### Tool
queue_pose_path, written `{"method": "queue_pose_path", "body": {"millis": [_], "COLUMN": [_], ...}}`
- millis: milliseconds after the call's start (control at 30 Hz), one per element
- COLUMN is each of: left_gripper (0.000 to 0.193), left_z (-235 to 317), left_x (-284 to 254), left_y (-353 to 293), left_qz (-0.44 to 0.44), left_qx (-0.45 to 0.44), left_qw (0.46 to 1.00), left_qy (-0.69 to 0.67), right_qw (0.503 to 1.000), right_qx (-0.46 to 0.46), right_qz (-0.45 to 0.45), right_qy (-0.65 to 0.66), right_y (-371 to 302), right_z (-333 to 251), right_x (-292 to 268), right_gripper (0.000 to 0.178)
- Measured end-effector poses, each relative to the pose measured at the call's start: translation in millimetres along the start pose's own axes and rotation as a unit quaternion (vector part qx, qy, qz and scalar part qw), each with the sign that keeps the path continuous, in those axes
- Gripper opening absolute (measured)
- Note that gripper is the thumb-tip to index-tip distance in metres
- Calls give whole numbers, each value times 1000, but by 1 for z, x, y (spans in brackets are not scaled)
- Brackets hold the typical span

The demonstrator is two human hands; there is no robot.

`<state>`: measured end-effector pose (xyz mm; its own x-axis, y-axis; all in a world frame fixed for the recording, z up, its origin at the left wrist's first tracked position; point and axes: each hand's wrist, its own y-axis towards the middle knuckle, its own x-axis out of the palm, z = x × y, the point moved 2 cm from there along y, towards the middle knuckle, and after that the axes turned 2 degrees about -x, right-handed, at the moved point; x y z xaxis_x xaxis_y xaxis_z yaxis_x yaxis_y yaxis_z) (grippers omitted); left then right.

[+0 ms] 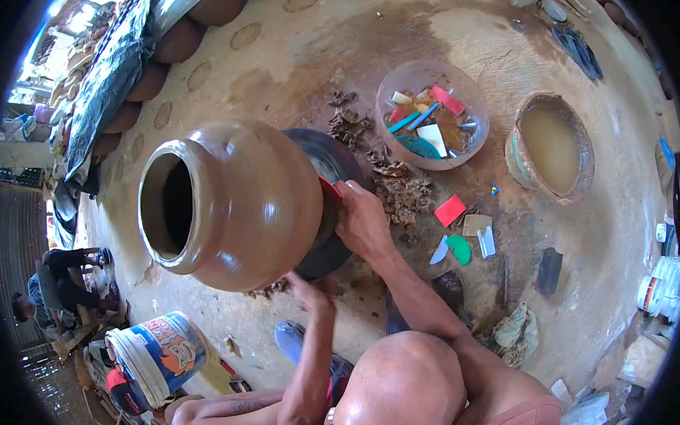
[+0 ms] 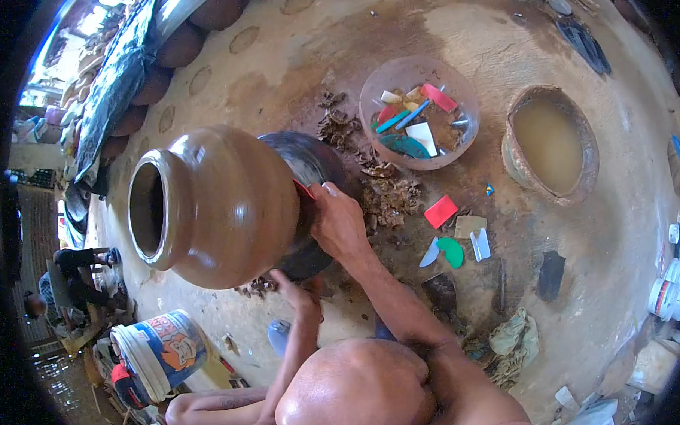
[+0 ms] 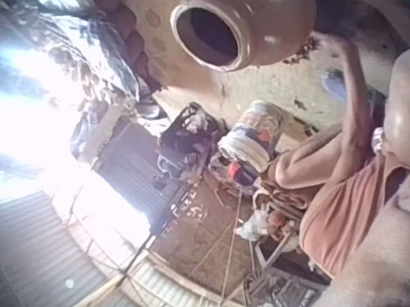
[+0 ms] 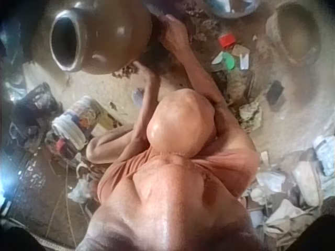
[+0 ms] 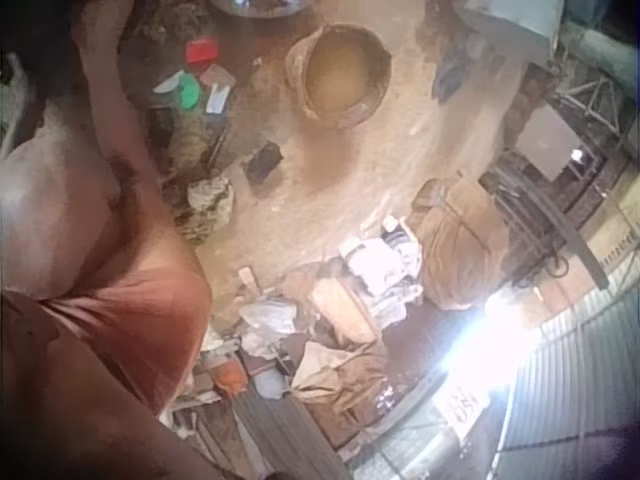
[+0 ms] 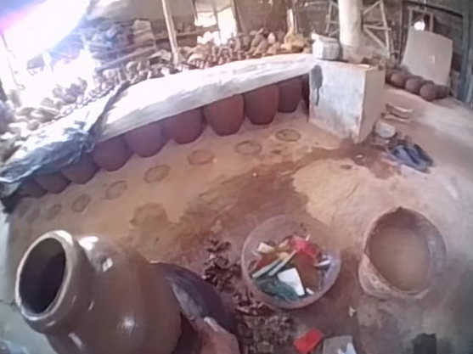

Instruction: The person smooths the interior and exterior of a clay pot using a red scraper and a wet sponge while rotating the pot on a manual wheel.

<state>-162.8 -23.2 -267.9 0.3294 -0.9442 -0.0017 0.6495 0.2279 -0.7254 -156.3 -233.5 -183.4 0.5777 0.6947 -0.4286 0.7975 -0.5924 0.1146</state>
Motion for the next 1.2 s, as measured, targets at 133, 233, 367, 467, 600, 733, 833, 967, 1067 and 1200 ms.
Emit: {"method": "queue_pose_path", "body": {"millis": [133,233,367,467,600,733,833,967,1067,1200], "left_gripper": [70,65,58,55,57,58,64,62,57,59], "left_z": [-8,75,89,1,2,125,67,-17,20,131], "left_x": [-23,-61,-62,-2,-11,-107,-62,-20,-12,-117], "left_y": [-16,101,125,14,-4,153,117,-13,13,145], "left_qz": [-222,-200,-45,33,-174,-229,10,-143,-256,-241], "left_qx": [-80,77,238,-2,-153,122,145,-154,-87,150], "left_qw": [964,974,970,998,970,954,987,972,961,957], "left_qy": [120,74,31,-45,74,146,64,106,58,60], "right_qw": [1000,1000,1000,999,997,998,998,999,998,997], "right_qx": [-8,-28,-24,-11,-26,-65,-58,-11,-26,-76], "right_qz": [2,8,3,23,29,24,18,9,22,23], "right_qy": [-15,1,15,-44,-61,-5,-28,-52,-51,13], "right_y": [4,10,7,6,4,14,11,2,6,7], "right_z": [-4,-24,-44,-6,2,-50,-43,-17,-21,-68], "right_x": [-9,-4,6,-16,-28,-1,0,-25,-31,-3], "right_gripper": [22,21,22,22,26,27,26,25,26,26]}}
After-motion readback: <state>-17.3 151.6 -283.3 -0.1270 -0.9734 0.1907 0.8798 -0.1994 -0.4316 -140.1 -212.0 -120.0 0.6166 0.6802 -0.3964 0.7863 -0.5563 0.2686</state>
